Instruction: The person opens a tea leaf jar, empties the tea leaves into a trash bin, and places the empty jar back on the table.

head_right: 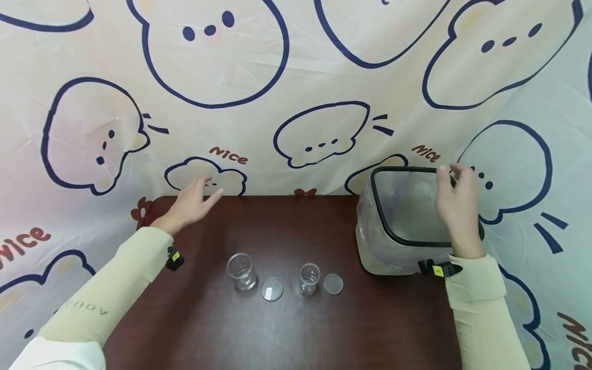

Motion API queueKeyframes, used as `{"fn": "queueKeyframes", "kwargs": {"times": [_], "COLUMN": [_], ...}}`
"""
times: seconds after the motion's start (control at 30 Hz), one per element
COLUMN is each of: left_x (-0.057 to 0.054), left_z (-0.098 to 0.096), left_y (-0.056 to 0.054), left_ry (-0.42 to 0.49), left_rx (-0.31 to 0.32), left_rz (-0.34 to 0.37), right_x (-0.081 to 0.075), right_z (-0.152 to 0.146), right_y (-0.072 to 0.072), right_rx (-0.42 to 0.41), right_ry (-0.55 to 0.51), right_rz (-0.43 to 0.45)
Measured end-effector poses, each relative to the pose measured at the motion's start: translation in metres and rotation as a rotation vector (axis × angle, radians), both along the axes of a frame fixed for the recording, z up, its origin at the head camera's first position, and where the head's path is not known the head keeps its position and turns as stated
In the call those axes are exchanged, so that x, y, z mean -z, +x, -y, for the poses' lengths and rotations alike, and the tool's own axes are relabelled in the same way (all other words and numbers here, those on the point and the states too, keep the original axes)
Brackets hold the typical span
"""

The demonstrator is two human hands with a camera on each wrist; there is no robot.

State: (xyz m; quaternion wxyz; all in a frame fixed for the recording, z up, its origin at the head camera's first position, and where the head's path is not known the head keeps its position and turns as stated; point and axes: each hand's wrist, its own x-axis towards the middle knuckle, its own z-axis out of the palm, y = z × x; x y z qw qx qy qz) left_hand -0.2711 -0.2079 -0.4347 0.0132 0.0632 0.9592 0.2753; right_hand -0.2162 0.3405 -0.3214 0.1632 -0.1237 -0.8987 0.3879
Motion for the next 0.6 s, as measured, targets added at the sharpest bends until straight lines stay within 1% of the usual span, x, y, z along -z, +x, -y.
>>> {"fn": "queueKeyframes", "kwargs": {"times": [0.13,0.27,0.33,0.4,0.53,0.6], "left_x": [-0.010,-0.014,-0.016,-0.019,-0.027,-0.030], "left_z": [-0.008,-0.015,-0.019,-0.024,-0.037,-0.043], "left_y": [-0.014,-0.026,-0.031,-0.037,-0.048,-0.052], "left_ry": [-0.032,-0.095,-0.125,-0.152,-0.217,-0.249], "left_rx": [0.005,0.019,0.024,0.028,0.032,0.031], "left_rz": [0.005,0.003,0.008,0.014,0.021,0.021], "right_x": [-0.007,-0.013,-0.015,-0.017,-0.020,-0.020], "right_z": [0.022,0.044,0.056,0.067,0.089,0.099], "right_y": [-0.013,-0.027,-0.035,-0.043,-0.059,-0.067], "right_rx": [-0.131,-0.294,-0.359,-0.400,-0.447,-0.467], "right_ry": [0.103,0.181,0.213,0.240,0.272,0.289], "right_rz": [0.012,0.079,0.118,0.156,0.216,0.230]}}
